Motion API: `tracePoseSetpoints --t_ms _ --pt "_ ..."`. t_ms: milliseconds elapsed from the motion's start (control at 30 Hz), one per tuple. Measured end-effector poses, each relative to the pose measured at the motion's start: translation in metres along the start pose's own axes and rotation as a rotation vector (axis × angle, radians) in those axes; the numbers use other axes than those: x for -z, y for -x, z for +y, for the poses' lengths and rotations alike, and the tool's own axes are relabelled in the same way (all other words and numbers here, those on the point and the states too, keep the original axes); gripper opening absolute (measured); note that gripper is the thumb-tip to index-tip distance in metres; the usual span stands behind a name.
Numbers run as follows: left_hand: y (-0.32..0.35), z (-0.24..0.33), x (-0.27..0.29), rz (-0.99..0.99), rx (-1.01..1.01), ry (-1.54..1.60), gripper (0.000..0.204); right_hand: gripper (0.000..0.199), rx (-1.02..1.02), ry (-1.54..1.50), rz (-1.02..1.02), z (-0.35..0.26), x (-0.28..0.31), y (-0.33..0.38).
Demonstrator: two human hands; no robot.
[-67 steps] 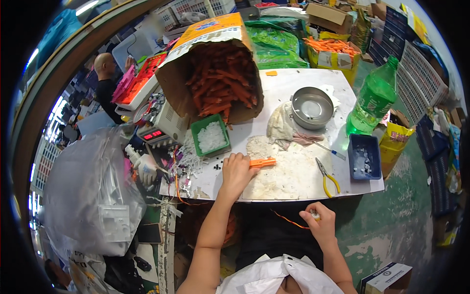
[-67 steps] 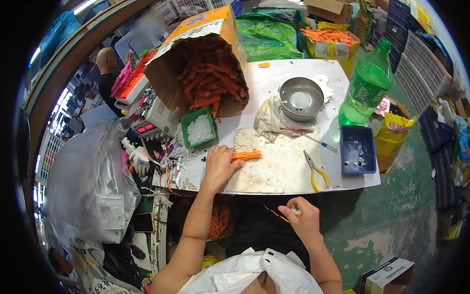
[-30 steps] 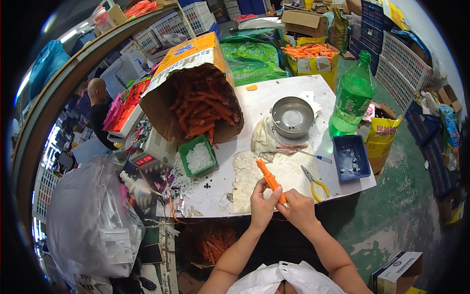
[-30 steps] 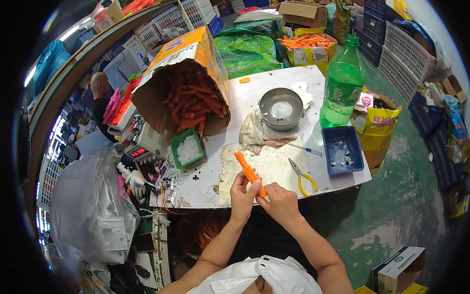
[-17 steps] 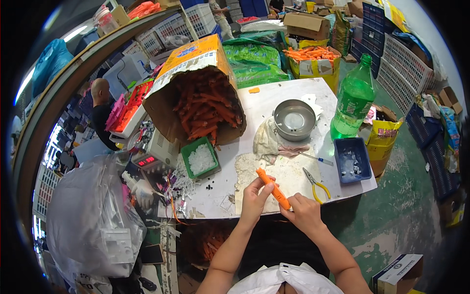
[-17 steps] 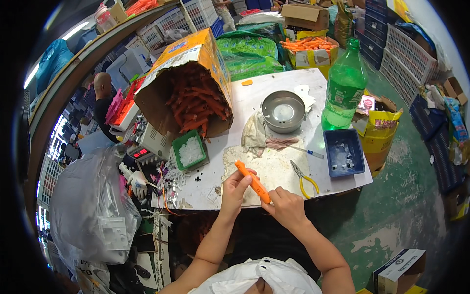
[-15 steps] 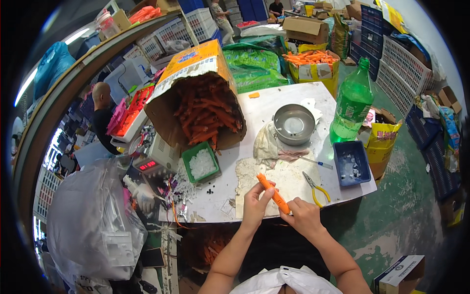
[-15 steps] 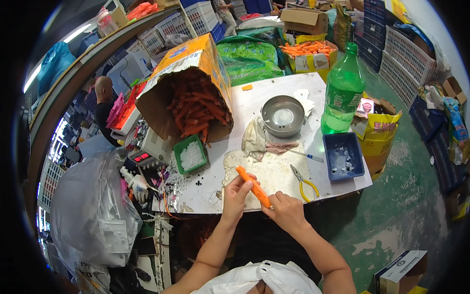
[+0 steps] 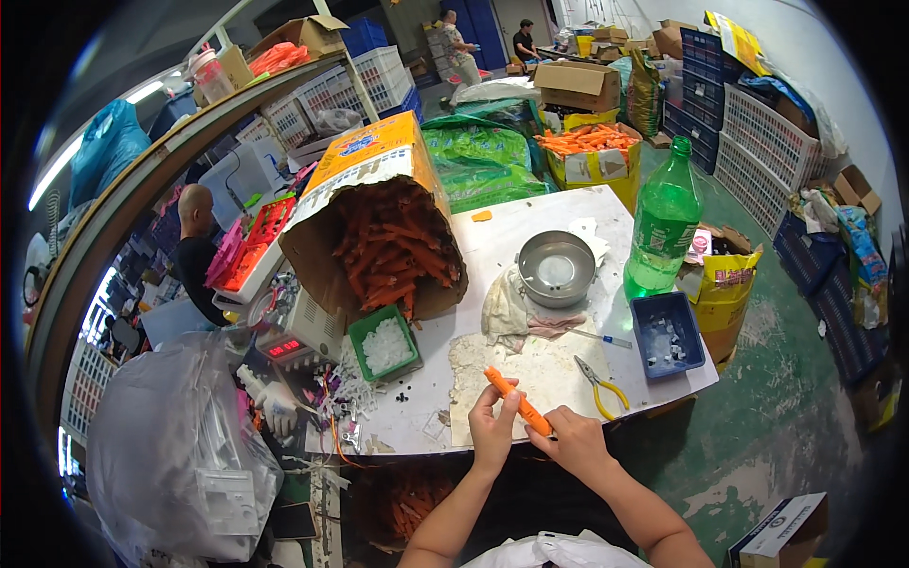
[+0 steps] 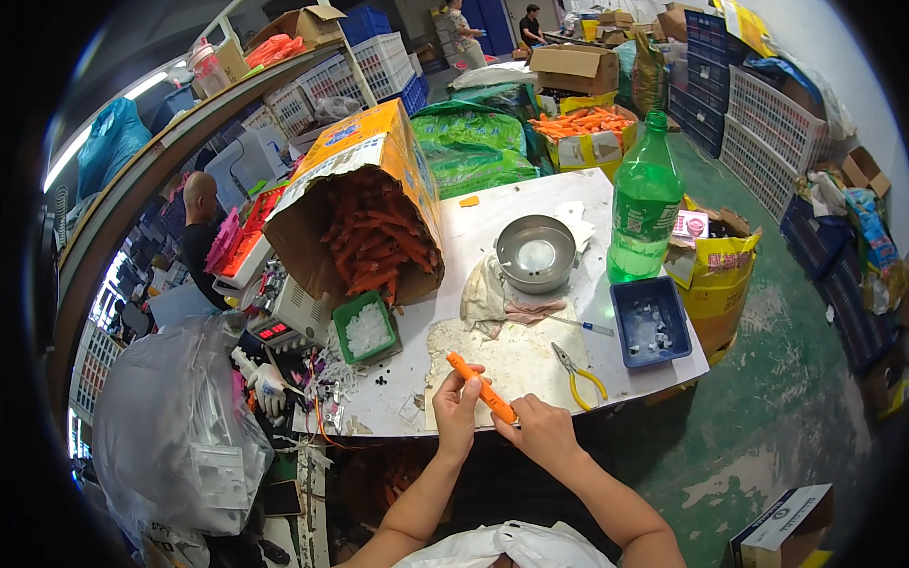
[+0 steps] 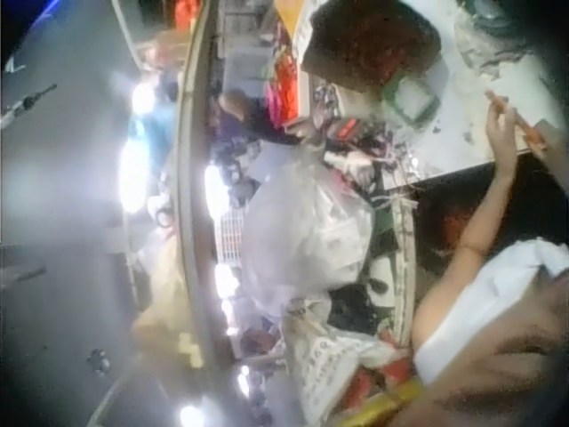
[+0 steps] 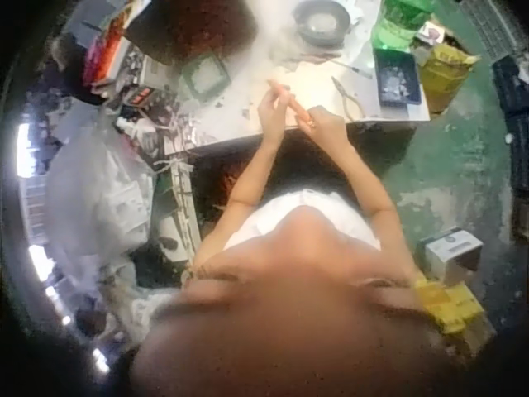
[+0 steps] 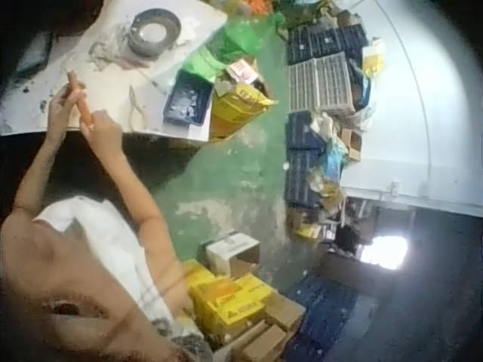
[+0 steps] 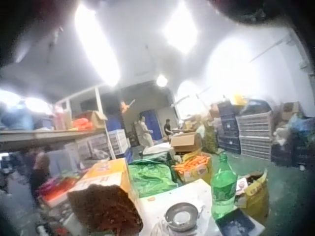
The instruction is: The person assembles small electronic components at a cluttered workbench. They insert a cylindrical battery into an orange plastic casing, use a screwdriver to tighten a screw, and then use pliers to adjust the internal wiring. The person repeats this assembly process for multiple units throughout the clip.
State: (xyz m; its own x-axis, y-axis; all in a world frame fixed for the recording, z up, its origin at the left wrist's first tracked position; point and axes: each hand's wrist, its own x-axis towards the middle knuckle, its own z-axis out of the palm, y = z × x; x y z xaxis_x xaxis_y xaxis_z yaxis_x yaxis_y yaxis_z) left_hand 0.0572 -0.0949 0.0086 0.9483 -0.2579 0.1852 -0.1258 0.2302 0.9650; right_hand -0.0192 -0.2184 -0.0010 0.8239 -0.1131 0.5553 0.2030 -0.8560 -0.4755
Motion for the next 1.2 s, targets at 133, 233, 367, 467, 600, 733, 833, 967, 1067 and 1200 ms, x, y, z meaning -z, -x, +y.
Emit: tracePoseSetpoints --t_ms 133,233,367,467,600,733,833,967,1067,1200 --pt "-0.004 0.002 -0.002 -0.003 0.01 0.026 0.027 0.028 0.019 0.016 0.005 0.004 0.003 -0.004" --pt "-0.006 0.001 0.0 -0.038 0.037 0.015 0.032 0.027 0.026 0.021 -0.004 0.005 0.004 -0.007" --pt "-0.012 -0.009 -0.001 0.0 0.007 -0.005 0.038 0.027 0.019 0.032 0.06 0.013 0.002 -0.016" --pt "-0.007 -0.015 -0.002 -0.041 -0.068 -0.236 0.043 0.027 -0.143 0.086 0.139 0.04 0.005 -0.035" --pt "0.004 -0.042 0.01 0.035 -0.299 -0.633 0.037 0.03 -0.28 0.136 0.153 0.073 0.01 -0.071" --pt "0.003 -0.037 0.002 0.001 -0.258 -0.547 0.028 0.035 -0.368 0.255 0.009 0.108 0.0 -0.078" --pt "0.003 -0.035 0.004 0.004 -0.198 -0.517 0.024 0.039 -0.39 0.282 -0.059 0.113 -0.005 -0.075" --pt "0.001 -0.038 0.006 -0.023 -0.268 -0.581 0.02 0.04 -0.399 0.252 -0.074 0.114 -0.002 -0.075" --pt "0.001 -0.039 0.009 -0.024 -0.309 -0.611 0.018 0.04 -0.403 0.241 -0.093 0.111 -0.002 -0.077" --pt "0.001 -0.04 0.009 -0.028 -0.36 -0.633 0.016 0.04 -0.411 0.233 -0.102 0.109 0.0 -0.078"
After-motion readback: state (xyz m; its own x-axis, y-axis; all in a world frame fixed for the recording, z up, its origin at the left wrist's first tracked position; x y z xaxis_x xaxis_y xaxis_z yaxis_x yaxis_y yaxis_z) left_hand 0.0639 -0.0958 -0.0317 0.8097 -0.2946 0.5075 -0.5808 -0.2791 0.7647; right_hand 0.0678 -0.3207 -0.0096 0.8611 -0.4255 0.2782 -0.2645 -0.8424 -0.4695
